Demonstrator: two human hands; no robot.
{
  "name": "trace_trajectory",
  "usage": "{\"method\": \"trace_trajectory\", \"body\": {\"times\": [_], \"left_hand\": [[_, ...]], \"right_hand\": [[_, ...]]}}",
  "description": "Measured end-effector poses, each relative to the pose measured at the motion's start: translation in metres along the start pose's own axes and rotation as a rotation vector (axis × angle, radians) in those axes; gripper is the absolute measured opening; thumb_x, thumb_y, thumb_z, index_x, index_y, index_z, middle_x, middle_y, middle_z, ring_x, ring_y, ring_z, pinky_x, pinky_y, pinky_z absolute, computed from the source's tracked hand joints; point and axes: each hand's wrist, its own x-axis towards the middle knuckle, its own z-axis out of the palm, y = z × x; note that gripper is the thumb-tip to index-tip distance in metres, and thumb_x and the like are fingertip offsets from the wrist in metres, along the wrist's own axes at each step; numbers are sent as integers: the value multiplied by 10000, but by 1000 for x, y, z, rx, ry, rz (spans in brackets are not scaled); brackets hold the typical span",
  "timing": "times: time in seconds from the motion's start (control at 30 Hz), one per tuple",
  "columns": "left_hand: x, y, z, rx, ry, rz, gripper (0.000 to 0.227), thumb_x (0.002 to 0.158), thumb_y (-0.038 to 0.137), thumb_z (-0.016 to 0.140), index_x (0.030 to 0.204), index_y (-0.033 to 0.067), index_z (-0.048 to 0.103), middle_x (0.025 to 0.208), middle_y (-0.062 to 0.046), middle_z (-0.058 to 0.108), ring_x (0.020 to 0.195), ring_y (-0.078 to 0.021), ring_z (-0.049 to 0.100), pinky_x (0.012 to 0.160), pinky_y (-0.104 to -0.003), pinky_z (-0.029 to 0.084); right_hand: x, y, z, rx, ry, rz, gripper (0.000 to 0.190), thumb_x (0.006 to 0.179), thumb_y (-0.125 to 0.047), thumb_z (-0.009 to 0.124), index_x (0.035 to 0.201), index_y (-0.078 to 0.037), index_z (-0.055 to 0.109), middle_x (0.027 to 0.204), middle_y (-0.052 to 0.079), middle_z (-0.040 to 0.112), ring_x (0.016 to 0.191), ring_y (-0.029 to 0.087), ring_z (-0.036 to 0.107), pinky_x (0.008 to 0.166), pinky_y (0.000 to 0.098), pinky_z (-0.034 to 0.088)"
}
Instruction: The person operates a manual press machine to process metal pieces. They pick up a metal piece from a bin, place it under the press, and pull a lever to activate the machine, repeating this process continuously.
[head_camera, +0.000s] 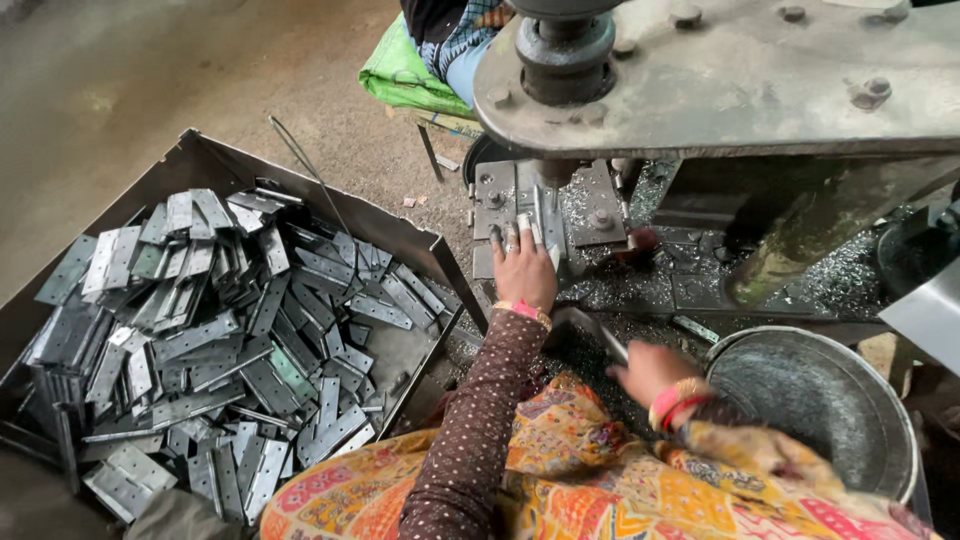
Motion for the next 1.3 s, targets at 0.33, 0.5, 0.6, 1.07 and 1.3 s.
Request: {"method": "trace_trajectory", "body": {"times": [0.33, 0.5, 0.6, 1.07, 1.3], "left_hand": [[-20, -6, 1, -66, 297, 85, 405, 907, 169, 524, 1212, -12, 720, 1459, -209, 517, 1439, -368, 416, 1234, -572, 202], [14, -4, 6, -85, -39, 17, 315, 987, 205, 497, 1085, 65, 762, 1519, -162, 505, 1439, -333, 433, 1266, -565, 154], [24, -4, 6, -110, -139, -9, 320, 1020, 229, 490, 1120, 89, 760, 1554, -132, 504, 1338, -292, 534, 1287, -561, 153], [26, -13, -15, -53, -102, 28, 298, 971, 185, 490, 1056, 108, 766, 1481, -107, 537, 1441, -294, 432, 1262, -552, 141], [42, -23, 4, -114, -6, 46, 208, 862, 162, 603, 966, 94, 771, 1250, -118, 659, 1132, -279, 654, 1180, -533, 291]], "right_hand": [[0, 20, 40, 47, 34, -13, 521, 849, -567, 704, 999, -76, 615, 847, 207, 725, 815, 432, 711, 716, 536, 557], [18, 2, -10, -47, -14, -71, 519, 829, -595, 733, 941, -91, 685, 865, 194, 738, 848, 403, 723, 749, 503, 572], [4, 16, 30, 61, 58, -93, 451, 863, -543, 652, 966, -105, 641, 815, 148, 746, 734, 353, 757, 697, 489, 588], [6, 0, -13, -3, -20, -59, 483, 808, -548, 762, 964, -97, 686, 865, 176, 741, 853, 390, 737, 746, 488, 568], [-8, 29, 82, 13, 64, 68, 531, 912, -647, 583, 958, -125, 669, 852, 187, 742, 851, 420, 723, 747, 542, 552]]}}
